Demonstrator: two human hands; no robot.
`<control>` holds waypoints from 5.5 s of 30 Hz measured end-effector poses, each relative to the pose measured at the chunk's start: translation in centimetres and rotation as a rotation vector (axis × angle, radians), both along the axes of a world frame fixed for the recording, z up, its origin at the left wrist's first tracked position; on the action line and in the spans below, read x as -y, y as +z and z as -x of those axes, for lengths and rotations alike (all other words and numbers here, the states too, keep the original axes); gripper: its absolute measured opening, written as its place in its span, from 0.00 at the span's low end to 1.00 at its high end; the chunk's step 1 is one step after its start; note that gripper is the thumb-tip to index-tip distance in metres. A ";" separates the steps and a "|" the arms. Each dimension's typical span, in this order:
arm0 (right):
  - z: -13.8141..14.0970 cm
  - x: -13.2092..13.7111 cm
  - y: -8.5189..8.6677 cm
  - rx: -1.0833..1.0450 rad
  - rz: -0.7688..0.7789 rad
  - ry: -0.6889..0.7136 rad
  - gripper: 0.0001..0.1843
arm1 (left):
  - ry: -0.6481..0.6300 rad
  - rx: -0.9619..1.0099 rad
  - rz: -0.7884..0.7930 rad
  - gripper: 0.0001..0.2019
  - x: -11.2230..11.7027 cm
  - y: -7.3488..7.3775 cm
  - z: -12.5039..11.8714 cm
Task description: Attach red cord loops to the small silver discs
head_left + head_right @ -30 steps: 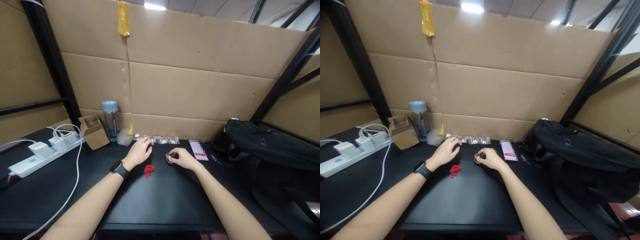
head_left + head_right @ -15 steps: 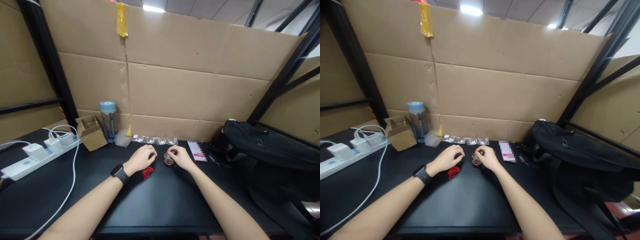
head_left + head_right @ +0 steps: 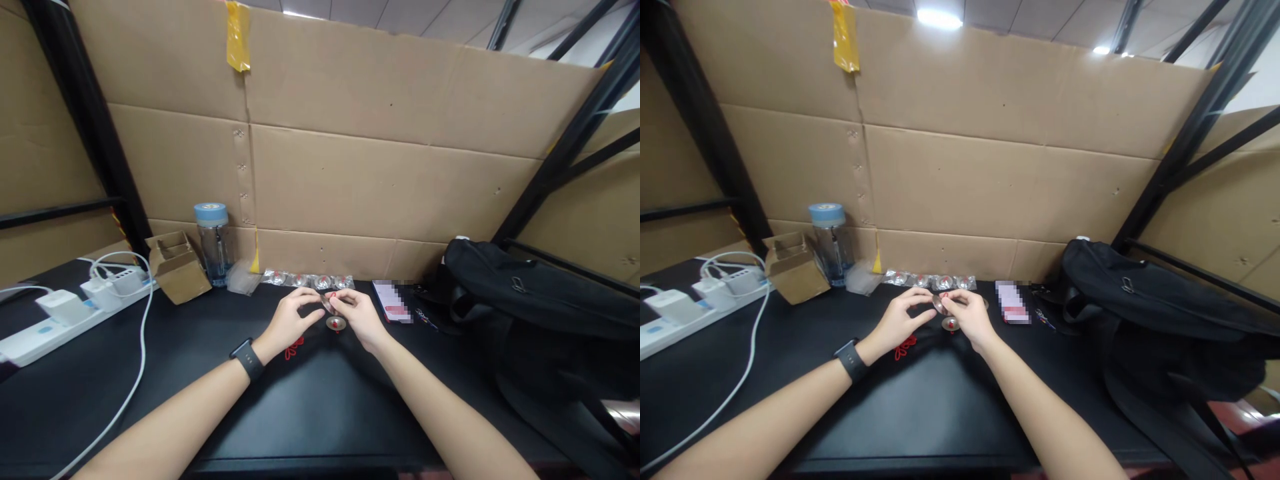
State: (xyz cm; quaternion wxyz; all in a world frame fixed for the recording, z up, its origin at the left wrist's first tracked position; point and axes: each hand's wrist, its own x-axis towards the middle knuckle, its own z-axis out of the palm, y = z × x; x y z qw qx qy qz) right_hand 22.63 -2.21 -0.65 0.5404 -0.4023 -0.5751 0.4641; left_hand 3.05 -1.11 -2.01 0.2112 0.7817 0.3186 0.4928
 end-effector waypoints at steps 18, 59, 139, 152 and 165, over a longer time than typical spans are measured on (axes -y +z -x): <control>0.3 1.0 0.4 -0.119 0.140 0.191 0.26 | 0.144 -0.044 -0.351 0.03 0.5 1.1 0.3; -8.3 -3.8 1.1 0.864 -0.254 -0.325 0.25 | -0.280 -0.622 0.004 0.05 -2.6 2.9 6.7; -7.1 -3.3 1.1 0.616 -0.143 -0.032 0.18 | -0.172 -0.641 0.051 0.04 -2.0 3.0 5.9; -9.9 -6.1 -2.0 0.887 -0.037 -0.499 0.12 | -0.413 -0.619 0.271 0.06 -1.6 3.4 6.2; -9.1 -5.7 -1.9 1.197 -0.220 -0.397 0.14 | -0.289 -0.789 0.172 0.10 -0.9 3.6 6.0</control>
